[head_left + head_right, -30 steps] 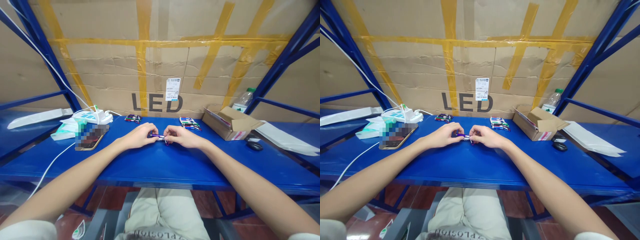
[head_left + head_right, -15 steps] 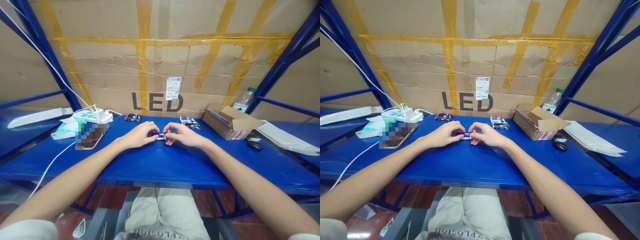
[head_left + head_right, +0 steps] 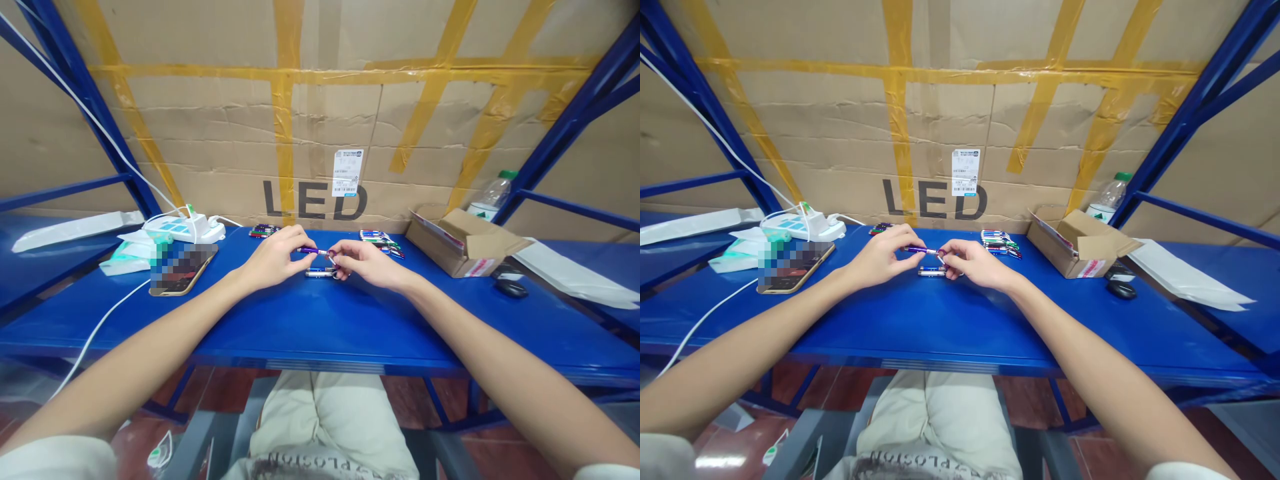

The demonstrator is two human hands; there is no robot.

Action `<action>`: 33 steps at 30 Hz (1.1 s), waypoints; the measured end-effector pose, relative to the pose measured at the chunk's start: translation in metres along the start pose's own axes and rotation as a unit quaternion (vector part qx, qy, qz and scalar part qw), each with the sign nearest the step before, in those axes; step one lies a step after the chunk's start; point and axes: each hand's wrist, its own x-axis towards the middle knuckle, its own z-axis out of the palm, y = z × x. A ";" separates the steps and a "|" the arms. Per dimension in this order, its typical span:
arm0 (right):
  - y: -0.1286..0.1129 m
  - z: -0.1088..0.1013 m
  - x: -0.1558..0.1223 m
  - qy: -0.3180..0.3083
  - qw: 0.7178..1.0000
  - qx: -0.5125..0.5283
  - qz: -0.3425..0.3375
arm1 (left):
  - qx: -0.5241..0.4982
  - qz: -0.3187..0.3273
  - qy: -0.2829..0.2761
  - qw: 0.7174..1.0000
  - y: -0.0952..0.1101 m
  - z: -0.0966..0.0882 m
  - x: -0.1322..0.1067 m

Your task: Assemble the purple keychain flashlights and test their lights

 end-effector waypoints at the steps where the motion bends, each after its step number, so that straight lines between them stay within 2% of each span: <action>1: 0.000 0.000 0.000 0.003 1.000 -0.005 0.000 | 0.004 -0.001 -0.001 1.000 0.000 0.000 0.000; 7: -0.001 -0.001 -0.001 0.015 0.999 -0.051 -0.004 | 0.014 -0.009 -0.009 1.000 -0.001 0.000 0.000; 13: -0.001 0.001 -0.001 0.012 0.999 -0.030 -0.008 | 0.017 -0.018 -0.023 0.999 -0.004 0.001 0.000; 21: 0.000 -0.004 0.000 0.039 0.988 -0.148 -0.033 | 0.014 -0.017 -0.057 0.998 -0.006 0.000 -0.001; 27: 0.001 -0.002 0.000 0.033 0.990 -0.136 -0.030 | 0.013 -0.017 -0.100 0.995 -0.008 0.004 -0.001; 33: 0.002 -0.002 0.001 0.035 0.993 -0.108 -0.031 | 0.011 -0.016 -0.109 0.994 -0.008 0.004 -0.002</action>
